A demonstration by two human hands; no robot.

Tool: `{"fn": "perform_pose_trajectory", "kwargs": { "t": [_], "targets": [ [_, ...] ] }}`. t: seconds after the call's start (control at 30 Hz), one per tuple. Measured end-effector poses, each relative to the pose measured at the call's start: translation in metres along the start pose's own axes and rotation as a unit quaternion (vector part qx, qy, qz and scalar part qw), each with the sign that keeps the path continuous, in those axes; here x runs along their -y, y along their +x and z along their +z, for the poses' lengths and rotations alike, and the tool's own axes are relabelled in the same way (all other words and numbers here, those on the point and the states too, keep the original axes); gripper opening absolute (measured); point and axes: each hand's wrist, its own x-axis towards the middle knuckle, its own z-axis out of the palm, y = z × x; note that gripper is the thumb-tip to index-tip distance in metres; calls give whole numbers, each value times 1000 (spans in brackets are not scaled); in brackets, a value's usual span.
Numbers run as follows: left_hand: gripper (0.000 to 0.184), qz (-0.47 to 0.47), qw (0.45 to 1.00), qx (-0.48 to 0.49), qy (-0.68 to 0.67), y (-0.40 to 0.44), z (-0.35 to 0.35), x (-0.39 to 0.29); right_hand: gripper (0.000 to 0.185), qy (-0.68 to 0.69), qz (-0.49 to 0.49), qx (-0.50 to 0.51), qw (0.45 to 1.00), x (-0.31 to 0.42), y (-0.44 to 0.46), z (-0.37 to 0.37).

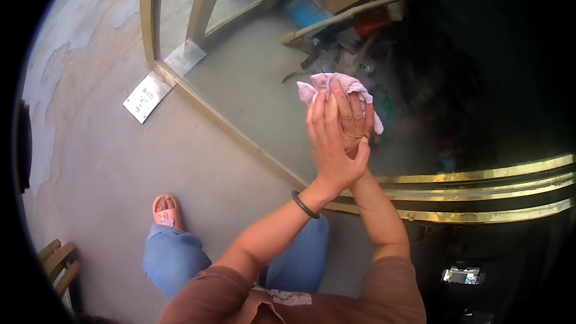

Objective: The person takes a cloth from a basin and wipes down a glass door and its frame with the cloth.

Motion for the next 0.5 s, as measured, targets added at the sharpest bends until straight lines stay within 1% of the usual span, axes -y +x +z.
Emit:
{"fn": "perform_pose_trajectory", "kwargs": {
  "t": [0.03, 0.1, 0.13, 0.17, 0.2, 0.27, 0.33, 0.4, 0.47, 0.5],
  "targets": [
    [86, -45, 999, -1, 24, -23, -2, 28, 54, 34, -13, 30, 999, 18, -9, 21],
    [93, -83, 984, 28, 155, -91, 11, 112, 53, 102, -44, 100, 989, 48, -41, 66],
    [93, -114, 975, 49, 187, -121, 5, 144, 52, 140, -56, 138, 979, 59, -64, 88],
    [93, -153, 965, 76, 197, -142, -6, 164, 52, 178, -62, 178, 966, 65, -94, 107],
    [94, -189, 961, 94, 181, -153, -13, 172, 51, 226, -45, 197, 953, 67, -129, 126],
    [95, -231, 953, 109, 162, -160, -10, 160, 52, 312, -1, 208, 927, 58, -181, 150],
    [96, -229, 957, 117, 137, -159, 10, 120, 47, 241, -54, 221, 943, 27, -177, 104],
    [97, -203, 965, 133, 101, -153, 31, 69, 43, 185, -98, 224, 952, -7, -159, 42],
    [97, -155, 975, 155, 44, -141, 37, 22, 37, 70, -125, 185, 972, -37, -139, -22],
    [98, -124, 977, 171, 4, -134, 33, 3, 35, 22, -104, 147, 983, -50, -134, -41]
  ]
}}
